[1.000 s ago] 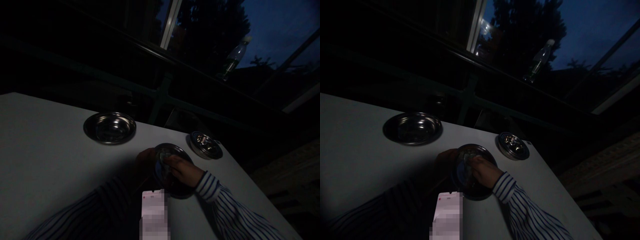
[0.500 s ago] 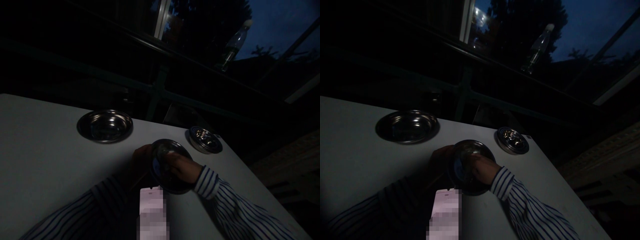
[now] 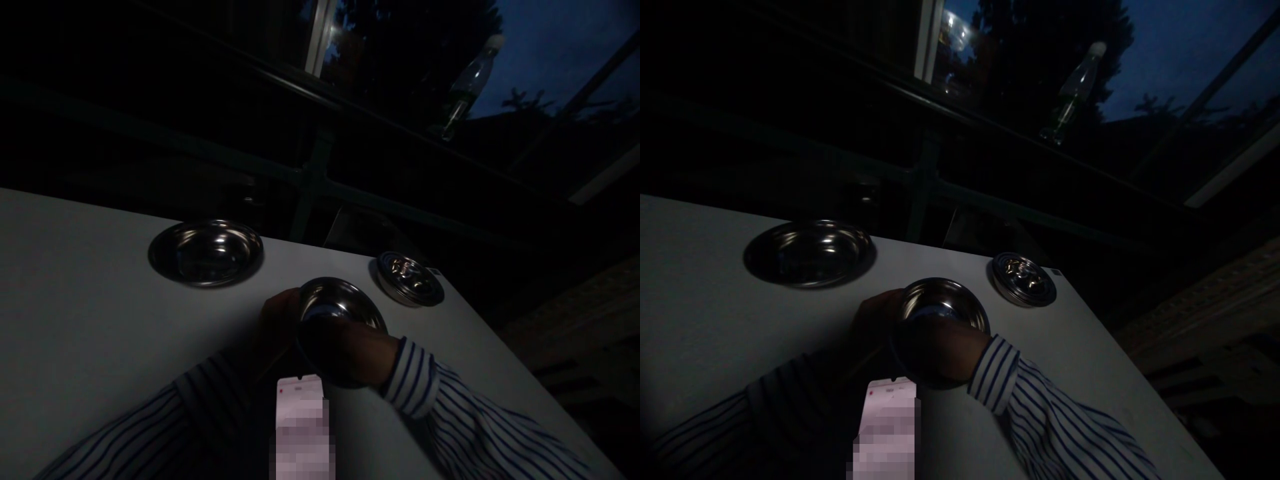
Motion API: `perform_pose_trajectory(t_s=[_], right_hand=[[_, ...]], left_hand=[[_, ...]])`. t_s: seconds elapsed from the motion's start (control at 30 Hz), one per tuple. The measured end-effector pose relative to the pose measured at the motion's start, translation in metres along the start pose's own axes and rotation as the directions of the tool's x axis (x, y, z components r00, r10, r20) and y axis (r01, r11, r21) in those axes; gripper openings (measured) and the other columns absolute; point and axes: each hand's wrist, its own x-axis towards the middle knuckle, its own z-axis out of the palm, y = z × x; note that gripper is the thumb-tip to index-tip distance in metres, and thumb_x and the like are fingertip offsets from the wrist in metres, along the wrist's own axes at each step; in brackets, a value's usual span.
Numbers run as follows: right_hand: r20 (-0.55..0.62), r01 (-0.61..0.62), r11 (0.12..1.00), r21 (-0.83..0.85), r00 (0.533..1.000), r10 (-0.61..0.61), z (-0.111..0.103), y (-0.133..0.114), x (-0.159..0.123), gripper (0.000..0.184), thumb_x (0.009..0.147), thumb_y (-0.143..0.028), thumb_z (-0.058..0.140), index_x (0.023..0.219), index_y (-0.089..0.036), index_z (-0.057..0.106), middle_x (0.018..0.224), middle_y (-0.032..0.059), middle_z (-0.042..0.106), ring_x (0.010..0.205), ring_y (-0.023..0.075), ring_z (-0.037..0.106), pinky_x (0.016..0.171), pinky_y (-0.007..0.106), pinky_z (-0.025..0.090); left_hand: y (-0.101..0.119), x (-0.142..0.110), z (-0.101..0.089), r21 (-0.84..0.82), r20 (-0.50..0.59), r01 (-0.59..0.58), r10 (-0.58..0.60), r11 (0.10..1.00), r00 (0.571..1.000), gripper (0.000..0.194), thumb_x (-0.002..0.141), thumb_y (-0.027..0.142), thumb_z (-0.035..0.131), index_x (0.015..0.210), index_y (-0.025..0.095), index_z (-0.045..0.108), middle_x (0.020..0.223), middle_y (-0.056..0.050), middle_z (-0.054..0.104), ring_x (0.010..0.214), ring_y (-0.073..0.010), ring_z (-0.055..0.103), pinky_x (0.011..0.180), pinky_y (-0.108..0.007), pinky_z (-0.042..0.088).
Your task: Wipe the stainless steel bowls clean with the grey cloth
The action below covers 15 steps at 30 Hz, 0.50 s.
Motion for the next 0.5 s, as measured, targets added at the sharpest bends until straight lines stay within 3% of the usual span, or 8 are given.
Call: perform_pose_trajectory(t_s=[0.13,0.23,0.33,0.43,0.5], right_hand=[[-0.057,-0.125,0.992,-0.011,0.991,0.124,-0.002,0.012,0.010,0.042,0.078,-0.003,0.044,0.118,-0.015,0.054,0.119,0.0102,0.056,0.113,0.0204,0.050,0.098,0.035,0.036],[-0.089,-0.131,0.991,-0.018,0.988,0.129,-0.003,0.018,0.016,0.043,0.078,-0.003,0.043,0.119,-0.013,0.053,0.118,0.0121,0.056,0.112,0.0214,0.050,0.098,0.037,0.036],[-0.040,-0.077,0.997,-0.007,0.996,0.077,-0.002,0.008,0.013,0.041,0.082,-0.010,0.046,0.122,-0.011,0.050,0.124,0.0131,0.053,0.116,0.0221,0.047,0.101,0.038,0.033],[0.050,0.008,1.000,0.028,0.999,-0.009,-0.004,-0.005,0.004,0.038,0.084,-0.016,0.048,0.122,-0.014,0.051,0.124,0.0088,0.054,0.116,0.0182,0.047,0.101,0.030,0.034],[0.091,0.000,0.999,0.051,0.996,-0.005,-0.006,-0.010,0.000,0.038,0.083,-0.014,0.049,0.121,-0.018,0.053,0.121,0.0051,0.056,0.113,0.0156,0.050,0.099,0.026,0.036]], left_hand=[[-0.003,0.003,0.000,0.010,0.030,-0.041,0.041,0.999,0.999,0.030,0.080,0.037,0.041,0.076,0.020,0.066,0.075,-0.002,0.070,0.071,-0.0178,0.063,0.063,-0.026,0.047],[-0.004,0.004,0.000,0.000,0.030,-0.047,0.047,0.999,0.998,0.034,0.082,0.037,0.037,0.081,0.019,0.066,0.078,-0.003,0.071,0.071,-0.0171,0.064,0.062,-0.026,0.048],[-0.004,0.003,0.000,0.014,0.009,-0.035,0.035,0.999,0.999,0.035,0.083,0.037,0.036,0.082,0.019,0.066,0.077,-0.004,0.071,0.070,-0.0175,0.064,0.058,-0.025,0.047],[-0.005,0.002,0.000,0.031,-0.004,-0.044,0.044,0.999,0.999,0.036,0.084,0.038,0.035,0.078,0.020,0.066,0.074,-0.003,0.070,0.068,-0.0174,0.064,0.058,-0.026,0.047],[-0.006,0.003,0.000,0.027,0.003,-0.058,0.058,0.998,0.998,0.037,0.085,0.038,0.033,0.079,0.021,0.066,0.074,-0.002,0.070,0.067,-0.0168,0.063,0.058,-0.025,0.047]])
